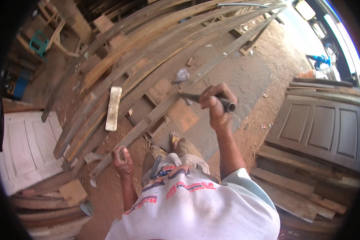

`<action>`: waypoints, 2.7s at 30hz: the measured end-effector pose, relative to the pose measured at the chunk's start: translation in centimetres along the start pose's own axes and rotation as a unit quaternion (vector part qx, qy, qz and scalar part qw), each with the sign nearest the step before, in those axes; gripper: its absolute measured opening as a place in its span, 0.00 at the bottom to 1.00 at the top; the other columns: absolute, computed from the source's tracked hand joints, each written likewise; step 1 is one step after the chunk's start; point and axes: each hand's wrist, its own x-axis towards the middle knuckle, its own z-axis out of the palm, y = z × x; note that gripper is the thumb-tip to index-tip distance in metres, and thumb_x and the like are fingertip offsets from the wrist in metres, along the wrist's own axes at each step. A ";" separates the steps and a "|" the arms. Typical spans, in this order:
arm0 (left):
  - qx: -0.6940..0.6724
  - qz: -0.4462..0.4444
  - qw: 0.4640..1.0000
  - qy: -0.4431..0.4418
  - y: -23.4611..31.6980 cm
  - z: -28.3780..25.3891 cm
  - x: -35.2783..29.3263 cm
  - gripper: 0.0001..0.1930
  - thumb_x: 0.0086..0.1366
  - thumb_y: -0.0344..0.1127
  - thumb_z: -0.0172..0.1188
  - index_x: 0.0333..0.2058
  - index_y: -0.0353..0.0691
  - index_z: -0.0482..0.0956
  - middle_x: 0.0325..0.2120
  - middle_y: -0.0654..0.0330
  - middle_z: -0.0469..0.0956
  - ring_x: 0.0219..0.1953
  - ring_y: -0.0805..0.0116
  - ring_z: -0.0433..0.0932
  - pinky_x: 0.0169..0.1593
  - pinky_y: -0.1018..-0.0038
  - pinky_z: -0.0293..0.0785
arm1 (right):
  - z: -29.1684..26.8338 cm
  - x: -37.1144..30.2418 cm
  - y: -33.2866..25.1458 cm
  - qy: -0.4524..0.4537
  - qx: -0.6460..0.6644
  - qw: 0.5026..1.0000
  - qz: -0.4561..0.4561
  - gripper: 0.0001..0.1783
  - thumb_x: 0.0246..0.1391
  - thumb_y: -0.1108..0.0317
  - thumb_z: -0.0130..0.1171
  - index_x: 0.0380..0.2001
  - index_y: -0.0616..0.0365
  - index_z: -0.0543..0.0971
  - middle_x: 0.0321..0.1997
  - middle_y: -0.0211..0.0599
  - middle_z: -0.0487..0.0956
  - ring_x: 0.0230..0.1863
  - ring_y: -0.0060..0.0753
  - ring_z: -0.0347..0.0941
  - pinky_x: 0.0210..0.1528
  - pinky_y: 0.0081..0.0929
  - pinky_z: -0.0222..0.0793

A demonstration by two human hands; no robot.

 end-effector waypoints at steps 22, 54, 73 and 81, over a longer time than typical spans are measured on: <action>0.028 0.107 0.949 -0.294 0.1 8.6 4.6 0.33 0.58 0.34 0.71 0.60 0.30 0.70 0.50 0.40 0.79 0.52 0.40 0.78 0.56 0.55 0.74 | -14.7 -12.8 -8.9 0.419 -0.006 0.897 0.144 0.13 0.63 0.60 0.57 0.28 0.53 0.70 0.18 0.28 0.67 0.20 0.27 0.66 0.36 0.36 0.73; -0.436 -0.100 0.770 -0.454 35.9 45.9 10.5 0.29 0.74 0.57 0.53 0.59 0.37 0.72 0.45 0.53 0.80 0.46 0.64 0.80 0.50 0.69 0.78 | -38.3 9.3 -3.0 0.338 0.242 0.906 0.086 0.26 0.72 0.44 0.44 0.36 0.57 0.75 0.22 0.28 0.69 0.30 0.28 0.67 0.40 0.29 0.64; -0.314 -0.082 0.824 -0.464 51.3 61.9 29.3 0.17 0.74 0.47 0.60 0.48 0.37 0.78 0.31 0.64 0.79 0.34 0.77 0.79 0.37 0.78 0.75 | -53.1 26.6 8.3 -0.126 -0.525 0.794 0.280 0.34 0.45 0.56 0.78 0.55 0.54 0.76 0.51 0.49 0.79 0.55 0.54 0.75 0.60 0.47 0.68; -0.313 0.019 0.884 -0.347 55.3 68.7 34.6 0.35 0.62 0.60 0.68 0.55 0.36 0.77 0.38 0.54 0.84 0.44 0.66 0.81 0.54 0.67 0.78 | -63.9 32.7 16.2 -0.049 -0.393 0.897 0.197 0.19 0.49 0.72 0.72 0.42 0.57 0.73 0.31 0.43 0.78 0.30 0.48 0.79 0.31 0.40 0.74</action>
